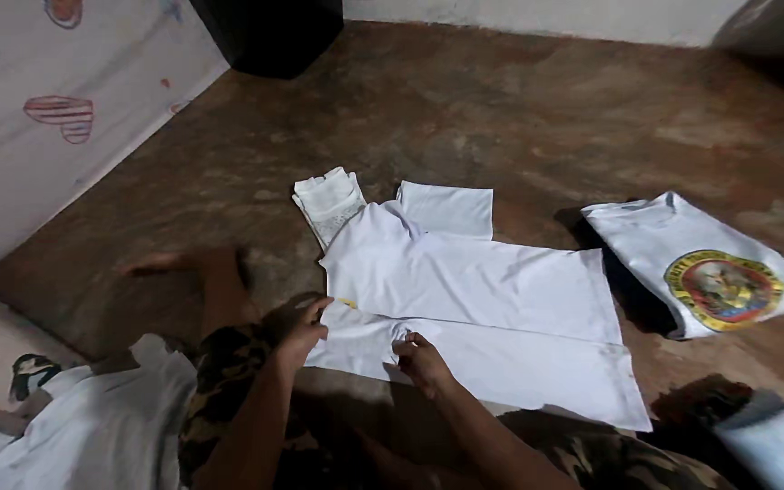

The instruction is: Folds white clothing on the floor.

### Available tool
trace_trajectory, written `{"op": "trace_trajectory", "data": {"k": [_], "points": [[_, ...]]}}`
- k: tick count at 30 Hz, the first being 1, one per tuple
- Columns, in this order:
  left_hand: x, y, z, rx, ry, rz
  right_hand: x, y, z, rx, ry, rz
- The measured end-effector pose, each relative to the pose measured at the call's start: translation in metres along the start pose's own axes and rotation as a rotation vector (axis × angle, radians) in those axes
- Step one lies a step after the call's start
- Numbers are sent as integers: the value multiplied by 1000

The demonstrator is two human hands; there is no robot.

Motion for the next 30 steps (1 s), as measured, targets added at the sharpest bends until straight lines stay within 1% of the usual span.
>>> {"op": "trace_trajectory", "data": {"k": [1, 3, 5, 7, 10, 14, 17, 19, 21, 23, 24, 26, 27, 28, 30], "points": [[-3, 1, 11, 34, -19, 34, 1, -4, -8, -49, -13, -7], [-5, 4, 24, 49, -110, 92, 7, -9, -23, -162, -64, -14], [-3, 9, 26, 71, -179, 94, 10, -11, -27, -295, -138, -16], [-1, 12, 23, 166, -161, 70, 7, -11, -23, -419, -195, 5], [-1, 12, 20, 373, -114, 25, 4, -12, -19, -502, -241, -7], [0, 15, 19, 399, -63, -21, 5, -14, -23, -566, -238, -43], [4, 18, 18, 425, 2, -102, 7, -14, -24, -721, -249, -80], [2, 22, 12, 448, 23, -138, 7, -13, -23, -805, -243, -68], [4, 25, 12, 448, 41, -118, 8, -12, -23, -838, -238, -69], [8, 25, 16, 478, 72, -80, 8, -12, -21, -867, -254, -122], [10, 25, 18, 498, 82, -66, 8, -12, -20, -887, -284, -155], [14, 24, 23, 521, 75, -38, 10, -12, -17, -952, -403, -193], [14, 24, 23, 536, 63, -28, 11, -11, -16, -1009, -464, -185], [13, 25, 22, 560, 46, -21, 12, -10, -14, -1086, -489, -151], [12, 26, 20, 597, 8, -15, 14, -9, -12, -1225, -452, -87]]}}
Point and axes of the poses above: each hand's wrist, its own x-axis towards the middle knuckle, its own y-axis out of the palm, z = x × y, the point moved 2 cm from there along x, towards the middle knuckle, and after that the axes turned 3 degrees about z, right-handed, at the moved point
